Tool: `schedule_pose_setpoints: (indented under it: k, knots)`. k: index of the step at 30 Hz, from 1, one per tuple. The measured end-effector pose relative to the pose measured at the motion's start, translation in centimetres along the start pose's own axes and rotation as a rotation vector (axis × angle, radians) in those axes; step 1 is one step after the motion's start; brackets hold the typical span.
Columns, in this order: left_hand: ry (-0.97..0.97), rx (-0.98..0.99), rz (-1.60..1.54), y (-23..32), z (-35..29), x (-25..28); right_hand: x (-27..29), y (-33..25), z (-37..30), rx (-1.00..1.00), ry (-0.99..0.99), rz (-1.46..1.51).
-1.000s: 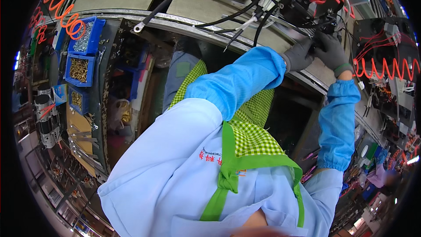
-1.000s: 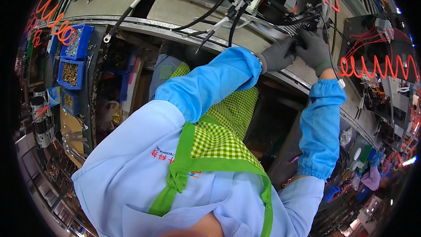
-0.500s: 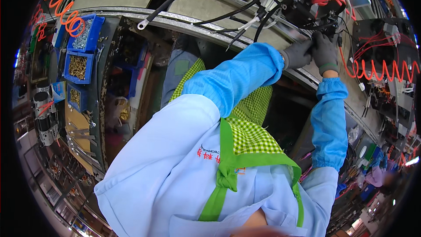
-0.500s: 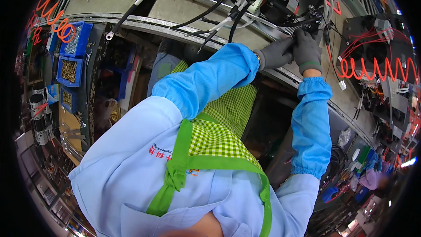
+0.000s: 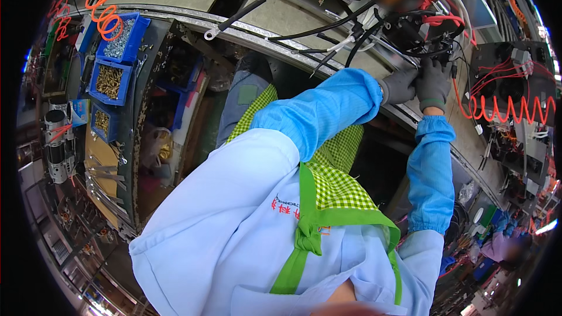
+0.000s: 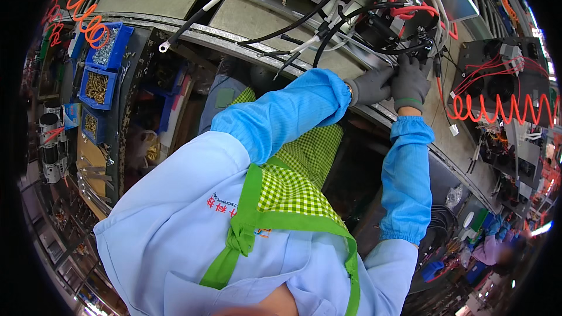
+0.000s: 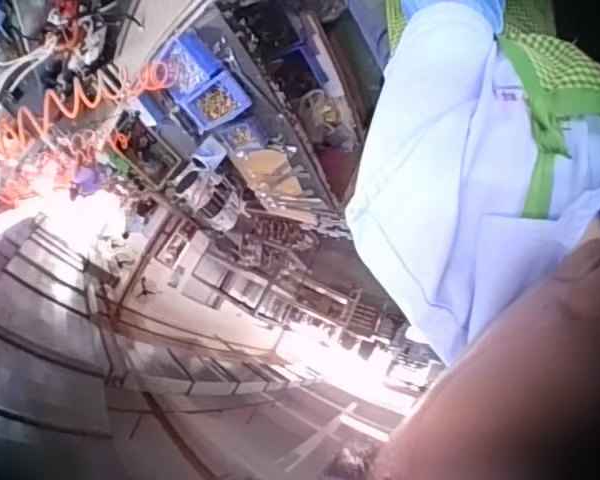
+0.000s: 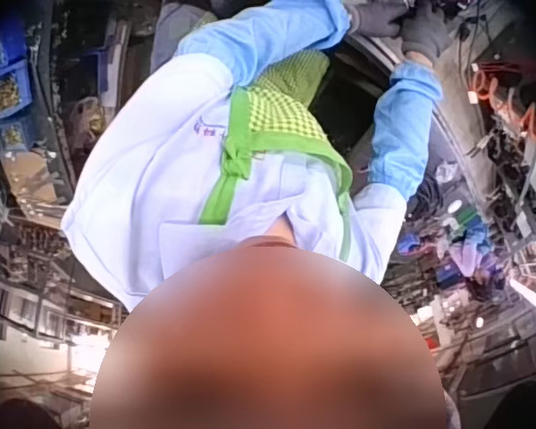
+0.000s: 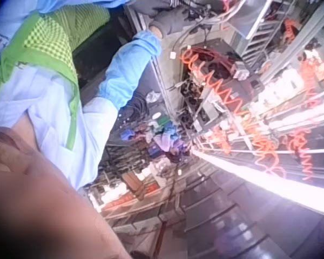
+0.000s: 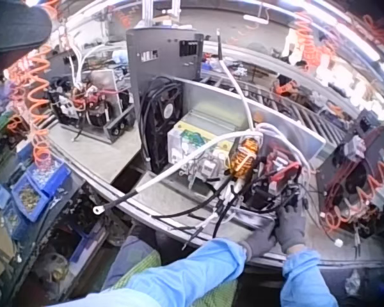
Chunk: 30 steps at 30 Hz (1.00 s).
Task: Assembling and wiring components inside an electronic enclosure on a factory floor.
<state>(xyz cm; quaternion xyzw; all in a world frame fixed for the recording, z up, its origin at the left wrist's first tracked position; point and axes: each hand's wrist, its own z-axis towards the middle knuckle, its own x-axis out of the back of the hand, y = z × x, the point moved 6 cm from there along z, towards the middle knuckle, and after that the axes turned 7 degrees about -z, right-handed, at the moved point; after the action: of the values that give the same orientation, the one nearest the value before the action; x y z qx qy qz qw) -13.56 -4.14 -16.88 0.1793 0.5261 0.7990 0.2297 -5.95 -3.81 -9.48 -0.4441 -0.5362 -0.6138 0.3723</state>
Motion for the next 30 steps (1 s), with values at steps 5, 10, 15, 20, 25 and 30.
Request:
schedule_pose_setpoints:
  k: [5,10,15,20,25,30]
  knots:
    - [-0.017,0.130,-0.021,-1.5,-0.1,0.3,-0.5,0.3,0.0,0.186,0.158,0.101]
    - [-0.017,0.011,0.159,-2.0,1.0,-1.3,1.0,-0.9,-0.6,0.159,0.163,-0.043]
    - [-0.119,0.249,0.511,2.0,-0.3,0.9,-0.4,0.0,-0.1,0.081,0.104,-0.032]
    - [-0.272,0.034,0.412,15.7,-12.6,14.9,0.6,-0.5,0.1,0.177,0.083,-0.052]
    - [0.677,0.323,0.869,26.2,-28.1,37.1,-0.2,0.6,-1.0,0.236,0.070,-0.059]
    - [1.085,0.940,1.413,30.1,-46.7,53.3,1.3,-0.4,-1.3,0.169,0.137,-0.098]
